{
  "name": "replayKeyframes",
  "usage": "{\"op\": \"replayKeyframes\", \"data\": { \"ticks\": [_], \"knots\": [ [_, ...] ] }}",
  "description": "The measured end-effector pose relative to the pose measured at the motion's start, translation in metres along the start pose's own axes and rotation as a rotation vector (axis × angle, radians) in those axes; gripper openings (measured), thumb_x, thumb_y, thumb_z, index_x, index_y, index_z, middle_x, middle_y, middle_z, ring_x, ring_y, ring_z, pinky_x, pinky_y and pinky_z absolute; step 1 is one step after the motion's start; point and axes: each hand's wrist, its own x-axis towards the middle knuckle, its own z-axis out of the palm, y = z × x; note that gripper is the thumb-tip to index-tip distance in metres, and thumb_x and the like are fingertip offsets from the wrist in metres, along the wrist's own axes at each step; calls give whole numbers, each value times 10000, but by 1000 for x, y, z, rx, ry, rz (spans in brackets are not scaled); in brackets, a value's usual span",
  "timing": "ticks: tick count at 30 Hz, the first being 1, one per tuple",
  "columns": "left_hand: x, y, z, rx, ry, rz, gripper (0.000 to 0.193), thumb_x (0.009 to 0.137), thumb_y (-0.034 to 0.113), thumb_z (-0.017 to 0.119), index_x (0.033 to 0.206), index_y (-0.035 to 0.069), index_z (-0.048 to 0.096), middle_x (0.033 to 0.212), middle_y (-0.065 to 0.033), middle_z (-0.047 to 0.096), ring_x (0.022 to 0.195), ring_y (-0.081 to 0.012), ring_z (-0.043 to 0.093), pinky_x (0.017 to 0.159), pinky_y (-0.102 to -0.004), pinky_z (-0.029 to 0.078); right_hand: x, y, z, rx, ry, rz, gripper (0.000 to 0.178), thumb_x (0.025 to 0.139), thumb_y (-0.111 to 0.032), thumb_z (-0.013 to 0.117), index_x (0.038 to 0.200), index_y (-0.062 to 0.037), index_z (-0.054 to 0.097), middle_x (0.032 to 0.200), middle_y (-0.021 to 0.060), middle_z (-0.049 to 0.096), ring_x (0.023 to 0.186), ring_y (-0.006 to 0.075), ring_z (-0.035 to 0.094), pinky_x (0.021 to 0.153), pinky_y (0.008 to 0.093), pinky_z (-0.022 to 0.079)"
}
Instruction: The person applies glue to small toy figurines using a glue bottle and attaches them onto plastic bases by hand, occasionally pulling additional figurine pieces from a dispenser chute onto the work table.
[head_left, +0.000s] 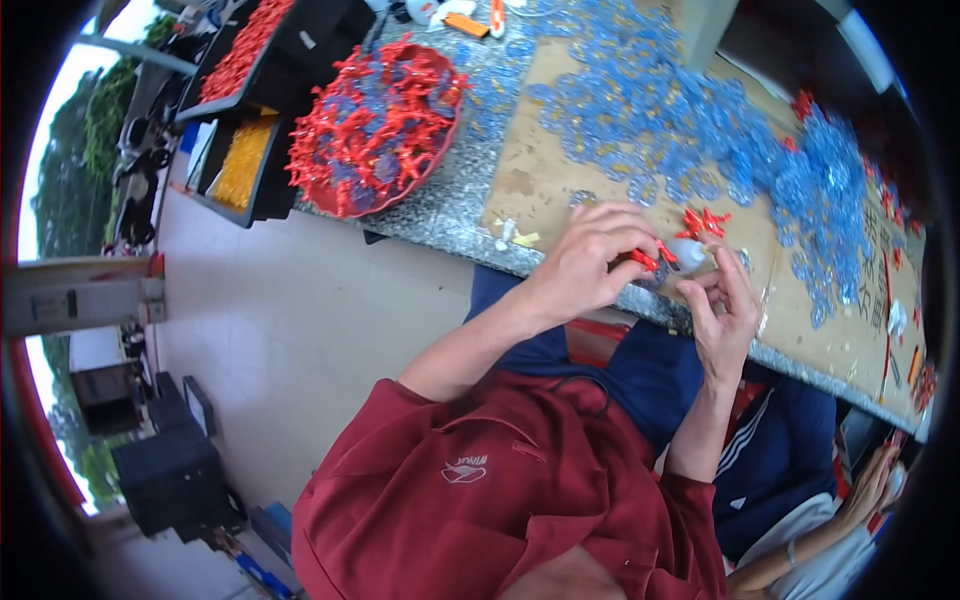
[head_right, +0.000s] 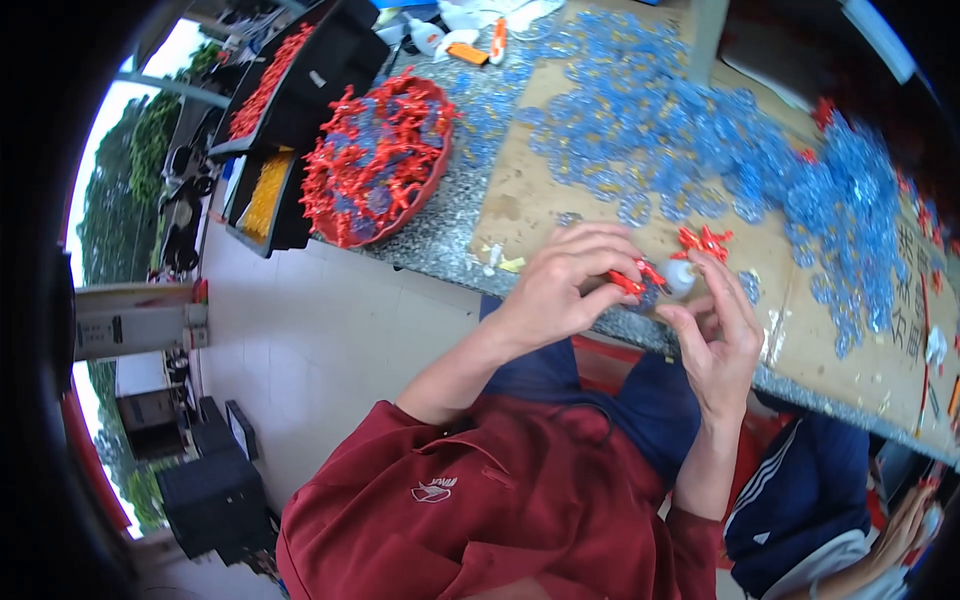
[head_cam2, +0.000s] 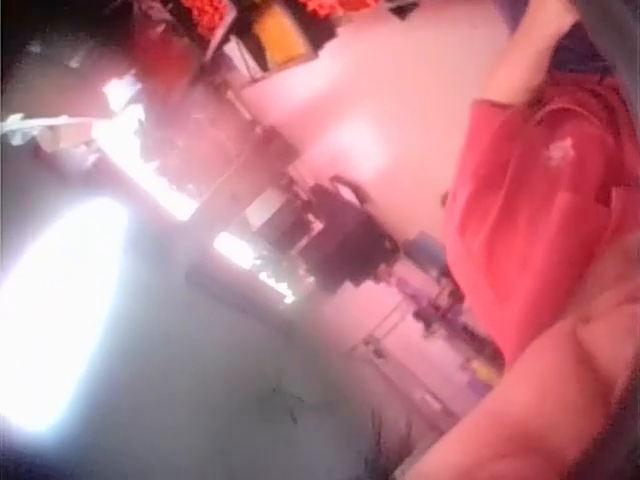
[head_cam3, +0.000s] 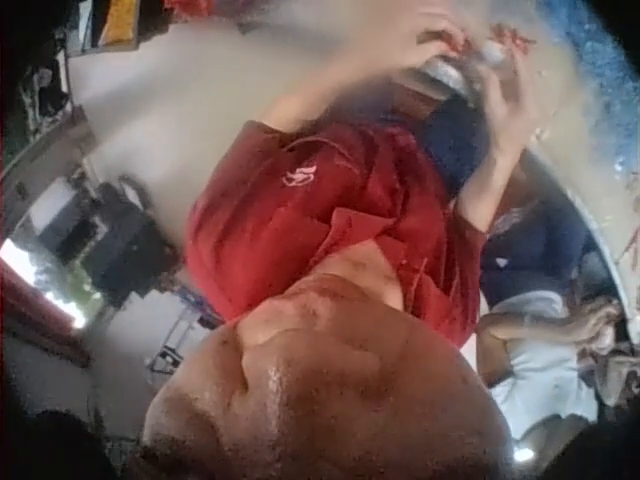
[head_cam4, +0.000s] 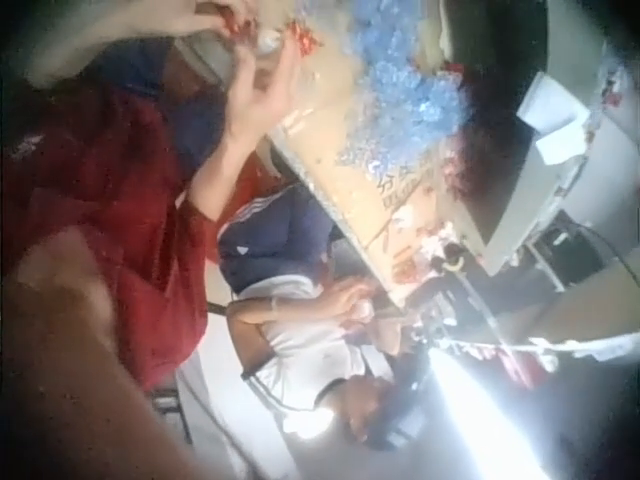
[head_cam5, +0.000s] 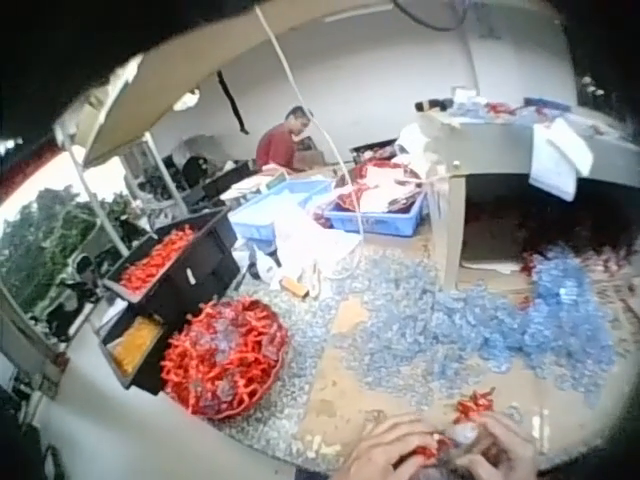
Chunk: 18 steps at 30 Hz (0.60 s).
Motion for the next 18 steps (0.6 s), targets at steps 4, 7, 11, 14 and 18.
{"op": "replayKeyframes", "data": {
  "ticks": [4,7,11,14,18],
  "knots": [
    [-2,2,-5,-142,72,-32,144,686,14,684,825,24,647,913,-85,646,909,-224,606,778,-315,473,7,2,5,-45,-30,37,379,743,20,675,1114,-6,600,960,71,638,598,50,528,480,178,392],
    [-8,5,-24,-136,172,-47,160,682,-11,684,836,14,648,911,-91,646,887,-222,610,761,-304,488,10,4,12,-69,-32,11,351,749,11,676,1094,-7,613,927,57,629,586,45,500,468,173,363],
    [-13,25,-81,61,325,55,175,670,29,705,834,30,645,895,-79,647,840,-223,606,752,-323,470,7,13,14,-60,5,28,331,743,-1,689,1067,-8,626,906,49,620,579,31,457,473,172,343],
    [-19,27,-149,134,476,81,187,673,-15,702,848,30,654,895,-63,658,855,-173,617,774,-292,483,6,23,16,-13,30,24,319,749,-4,687,1062,-4,627,906,44,618,582,26,446,481,164,338],
    [-20,11,-241,139,708,-167,174,730,8,676,896,-34,641,861,-84,670,799,-122,629,730,-243,496,7,23,20,11,55,39,287,773,-14,675,1056,9,626,913,32,615,586,19,447,488,158,342]
  ]
}}
